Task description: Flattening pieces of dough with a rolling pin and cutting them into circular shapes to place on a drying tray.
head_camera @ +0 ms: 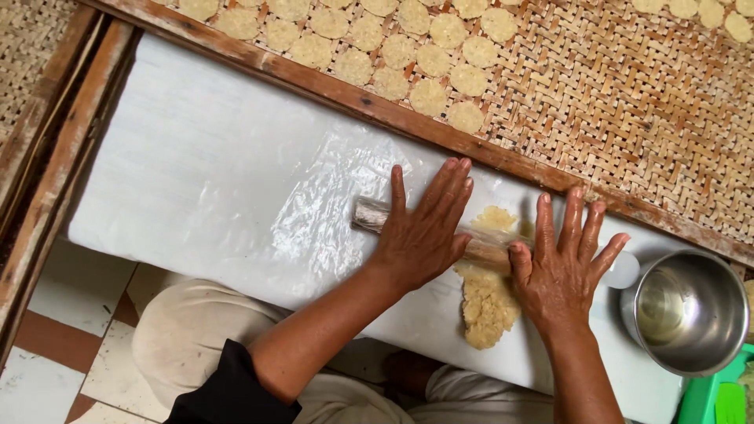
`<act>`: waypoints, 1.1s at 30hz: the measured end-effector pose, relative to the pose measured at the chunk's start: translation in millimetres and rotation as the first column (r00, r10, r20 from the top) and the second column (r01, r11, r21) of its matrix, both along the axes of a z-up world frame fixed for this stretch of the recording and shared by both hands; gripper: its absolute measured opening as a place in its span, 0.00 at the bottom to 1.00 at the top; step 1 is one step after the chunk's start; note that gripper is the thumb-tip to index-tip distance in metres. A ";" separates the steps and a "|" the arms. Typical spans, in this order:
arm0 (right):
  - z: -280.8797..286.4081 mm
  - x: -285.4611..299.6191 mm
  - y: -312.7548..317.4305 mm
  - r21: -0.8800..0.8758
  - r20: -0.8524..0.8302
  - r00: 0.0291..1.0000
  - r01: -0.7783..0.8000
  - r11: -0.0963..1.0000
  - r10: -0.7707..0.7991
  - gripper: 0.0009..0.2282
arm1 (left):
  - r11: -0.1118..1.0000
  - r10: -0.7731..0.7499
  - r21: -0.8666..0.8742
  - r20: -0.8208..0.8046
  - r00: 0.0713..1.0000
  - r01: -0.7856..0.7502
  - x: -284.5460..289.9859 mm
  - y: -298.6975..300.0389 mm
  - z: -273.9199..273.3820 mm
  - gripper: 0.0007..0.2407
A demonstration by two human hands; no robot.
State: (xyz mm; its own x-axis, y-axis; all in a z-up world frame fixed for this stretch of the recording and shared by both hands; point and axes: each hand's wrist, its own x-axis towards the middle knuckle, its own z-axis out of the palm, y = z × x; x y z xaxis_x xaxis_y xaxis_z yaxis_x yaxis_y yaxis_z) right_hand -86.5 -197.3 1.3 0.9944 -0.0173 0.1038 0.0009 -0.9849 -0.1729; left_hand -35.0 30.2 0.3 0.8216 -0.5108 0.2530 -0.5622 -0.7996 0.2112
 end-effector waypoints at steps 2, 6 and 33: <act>-1.4 -8.3 1.9 0.009 -0.012 1.000 0.004 1.000 -0.004 0.34 | 1.000 -0.005 -0.002 -0.016 1.000 0.005 -9.5 1.9 -2.5 0.34; -6.2 -21.3 4.5 0.032 -0.011 1.000 -0.010 0.999 0.010 0.34 | 0.999 -0.014 0.048 -0.020 1.000 0.015 -25.4 6.2 -6.5 0.34; -6.2 -32.0 8.7 0.039 0.000 0.999 -0.045 0.998 0.045 0.32 | 0.998 -0.015 0.060 -0.084 0.996 0.020 -36.2 10.0 -2.0 0.33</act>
State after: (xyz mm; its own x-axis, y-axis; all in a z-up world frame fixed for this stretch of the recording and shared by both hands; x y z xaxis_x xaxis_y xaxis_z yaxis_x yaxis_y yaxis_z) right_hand -118.5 -188.6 -4.8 0.9944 0.0233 0.1029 0.0448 -0.9763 -0.2116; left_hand -71.2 40.2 -1.7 0.8293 -0.5378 0.1518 -0.5587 -0.8026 0.2091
